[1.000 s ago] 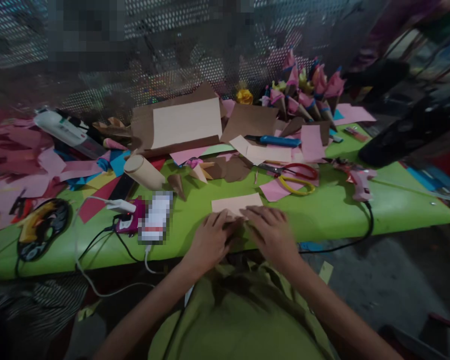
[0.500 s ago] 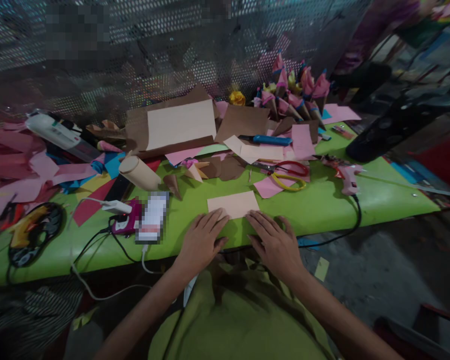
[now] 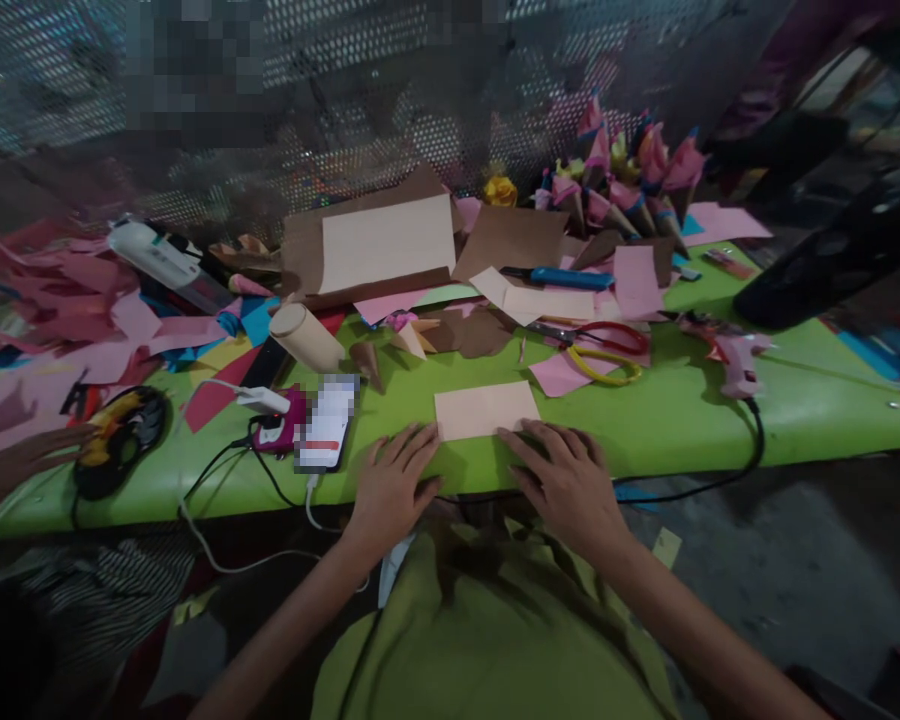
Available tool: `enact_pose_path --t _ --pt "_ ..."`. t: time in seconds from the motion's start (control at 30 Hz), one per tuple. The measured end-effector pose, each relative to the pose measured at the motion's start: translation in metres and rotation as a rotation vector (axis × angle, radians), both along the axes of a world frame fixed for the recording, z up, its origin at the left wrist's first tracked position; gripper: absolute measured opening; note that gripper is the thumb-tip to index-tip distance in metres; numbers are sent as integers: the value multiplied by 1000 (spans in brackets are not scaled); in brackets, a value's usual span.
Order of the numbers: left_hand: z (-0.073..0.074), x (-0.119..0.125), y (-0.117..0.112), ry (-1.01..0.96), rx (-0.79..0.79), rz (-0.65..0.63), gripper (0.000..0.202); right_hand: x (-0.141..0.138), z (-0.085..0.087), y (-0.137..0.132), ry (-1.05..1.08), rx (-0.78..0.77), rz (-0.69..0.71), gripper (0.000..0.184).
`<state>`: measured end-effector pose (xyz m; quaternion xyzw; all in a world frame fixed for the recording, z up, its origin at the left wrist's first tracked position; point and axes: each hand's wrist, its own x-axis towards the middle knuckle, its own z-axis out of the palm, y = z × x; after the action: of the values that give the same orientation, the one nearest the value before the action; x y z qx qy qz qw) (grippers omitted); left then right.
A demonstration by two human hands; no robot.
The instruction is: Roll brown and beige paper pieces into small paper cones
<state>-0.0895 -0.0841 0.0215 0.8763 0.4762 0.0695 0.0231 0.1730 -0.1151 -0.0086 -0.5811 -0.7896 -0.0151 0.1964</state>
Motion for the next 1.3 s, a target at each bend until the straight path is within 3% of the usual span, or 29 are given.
enact_pose_path --t 0.1,0.17,0.27,0.4,0.53,0.67,0.73,0.9,1.03,1.1,1.17,1.3 --pt "8 13 15 -81 1 49 29 1 -4 2 15 20 6 41" --pt "14 28 29 -101 2 64 34 1 -6 3 27 33 14 41" --pt "17 49 49 -19 23 -41 51 2 -6 4 37 42 29 41" --pt "10 59 61 86 -42 -109 53 13 -9 1 87 62 44 41" --pt "17 59 69 80 -93 -74 58 34 -10 5 156 95 -33 36" --pt "33 66 79 67 -165 34 81 45 -5 22 243 121 -76 31" --pt "37 68 84 40 -243 79 77 45 1 33 305 117 -63 30" --pt "40 66 95 -275 -505 123 43 37 19 68 494 79 -38 33" --pt "54 66 117 -592 -459 208 22 28 37 111 798 6 -68 51" --pt "64 68 130 -747 -415 206 19 23 51 137 1022 -67 -39 55" --pt "72 71 143 -884 -409 175 19 18 67 160 1180 -161 -28 47" --pt "76 70 160 -1051 -464 204 32 12 93 194 1297 -222 -34 47"
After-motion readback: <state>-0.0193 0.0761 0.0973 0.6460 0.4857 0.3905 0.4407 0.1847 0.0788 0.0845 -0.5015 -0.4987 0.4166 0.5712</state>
